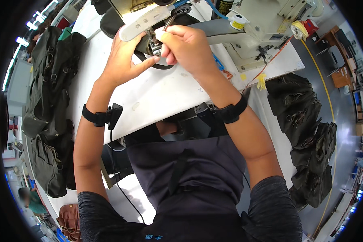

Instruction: Using an industrial sewing machine to construct or repair heavy canvas bags.

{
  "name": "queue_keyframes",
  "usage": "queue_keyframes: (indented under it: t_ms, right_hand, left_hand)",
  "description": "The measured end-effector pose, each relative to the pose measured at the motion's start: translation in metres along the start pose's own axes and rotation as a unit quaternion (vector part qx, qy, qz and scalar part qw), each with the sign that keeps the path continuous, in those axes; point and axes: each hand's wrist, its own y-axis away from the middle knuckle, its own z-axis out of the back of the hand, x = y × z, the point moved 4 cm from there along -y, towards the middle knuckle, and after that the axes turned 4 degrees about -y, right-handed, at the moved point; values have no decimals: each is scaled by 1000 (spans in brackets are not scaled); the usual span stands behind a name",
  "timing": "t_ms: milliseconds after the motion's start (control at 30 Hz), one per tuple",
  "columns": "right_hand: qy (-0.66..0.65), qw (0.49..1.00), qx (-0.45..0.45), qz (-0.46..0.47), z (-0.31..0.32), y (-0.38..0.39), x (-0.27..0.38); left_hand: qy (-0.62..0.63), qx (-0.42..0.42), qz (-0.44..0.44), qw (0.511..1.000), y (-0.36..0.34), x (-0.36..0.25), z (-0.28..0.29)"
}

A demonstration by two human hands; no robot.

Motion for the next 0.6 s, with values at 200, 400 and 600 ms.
queue_keyframes:
  t_ms: [200, 400, 600]
  right_hand:
    - [42, 999, -5, -18, 5, -1, 2]
    - [39, 999, -33, 5, 7, 7, -2]
    - [22, 999, -20, -17, 7, 6, -8]
  left_hand:
    - [-3, -43, 15, 999, 6, -10, -6]
    - [-11, -25, 48, 998, 10, -8, -14]
    - [-24, -105, 48, 993, 8, -8, -12]
